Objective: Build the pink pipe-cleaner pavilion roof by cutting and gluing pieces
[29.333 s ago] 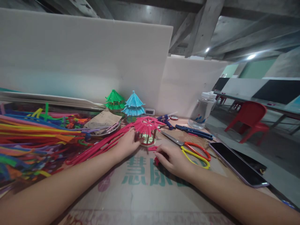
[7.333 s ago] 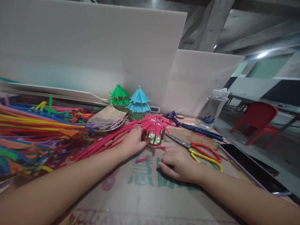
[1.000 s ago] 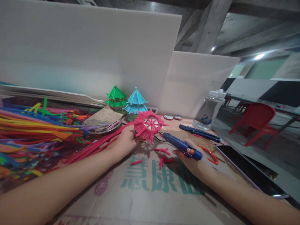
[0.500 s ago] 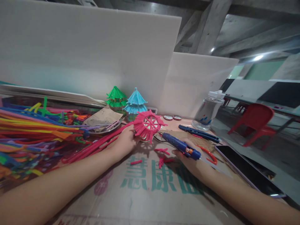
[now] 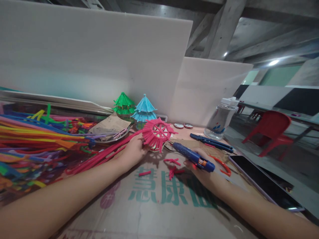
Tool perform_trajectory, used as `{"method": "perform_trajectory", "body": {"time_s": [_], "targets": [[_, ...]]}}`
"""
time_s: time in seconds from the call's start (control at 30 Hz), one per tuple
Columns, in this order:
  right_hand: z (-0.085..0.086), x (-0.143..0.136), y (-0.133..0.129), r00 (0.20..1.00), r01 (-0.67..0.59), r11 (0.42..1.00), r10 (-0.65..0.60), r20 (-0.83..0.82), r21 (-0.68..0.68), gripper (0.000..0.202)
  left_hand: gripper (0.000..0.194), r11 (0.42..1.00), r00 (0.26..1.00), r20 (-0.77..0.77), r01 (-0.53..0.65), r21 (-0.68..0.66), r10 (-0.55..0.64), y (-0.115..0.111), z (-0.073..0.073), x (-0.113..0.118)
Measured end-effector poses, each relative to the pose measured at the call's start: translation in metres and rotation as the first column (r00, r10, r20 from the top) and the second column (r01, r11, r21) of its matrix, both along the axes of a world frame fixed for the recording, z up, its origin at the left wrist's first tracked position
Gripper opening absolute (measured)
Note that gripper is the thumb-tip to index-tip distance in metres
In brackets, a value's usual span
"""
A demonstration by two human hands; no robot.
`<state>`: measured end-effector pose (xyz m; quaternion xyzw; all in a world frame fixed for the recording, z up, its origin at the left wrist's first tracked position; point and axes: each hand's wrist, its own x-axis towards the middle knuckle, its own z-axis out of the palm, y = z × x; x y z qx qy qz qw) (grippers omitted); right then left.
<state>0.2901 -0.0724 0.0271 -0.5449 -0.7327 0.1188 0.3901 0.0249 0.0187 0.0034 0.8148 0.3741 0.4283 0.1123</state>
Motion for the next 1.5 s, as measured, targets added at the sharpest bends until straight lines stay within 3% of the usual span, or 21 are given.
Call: {"method": "perform_trajectory", "body": {"time_s": [0.2, 0.47, 0.7, 0.93, 1.2, 1.5], "targets": [[0.011, -0.006, -0.006, 0.999, 0.013, 0.999, -0.014, -0.037, -0.033, 0.02, 0.029, 1.0, 1.0, 0.019, 0.015, -0.018, -0.015, -0.001, 0.001, 0.0], [0.005, -0.005, -0.003, 0.993, 0.006, 1.0, -0.004, -0.116, 0.013, 0.027, 0.025, 1.0, 1.0, -0.019, -0.016, 0.015, 0.017, 0.0, 0.0, 0.0], [0.007, -0.004, -0.003, 0.998, -0.005, 0.998, 0.009, -0.066, 0.059, 0.027, 0.024, 0.999, 0.998, -0.047, -0.036, 0.039, 0.038, 0.001, -0.002, -0.001], [0.002, -0.002, -0.001, 0.998, 0.002, 1.0, -0.002, -0.066, 0.006, 0.028, 0.027, 0.998, 0.997, -0.048, -0.054, 0.02, 0.055, 0.003, -0.004, -0.001], [0.006, -0.001, -0.004, 1.0, 0.012, 0.998, -0.014, 0.026, 0.06, 0.024, 0.026, 0.999, 0.999, 0.013, -0.033, -0.01, 0.033, 0.002, -0.005, -0.001], [-0.008, 0.006, 0.003, 1.0, -0.004, 0.998, 0.001, 0.031, 0.068, 0.026, 0.027, 0.999, 0.999, -0.001, -0.035, 0.006, 0.035, 0.006, -0.008, -0.001]]}}
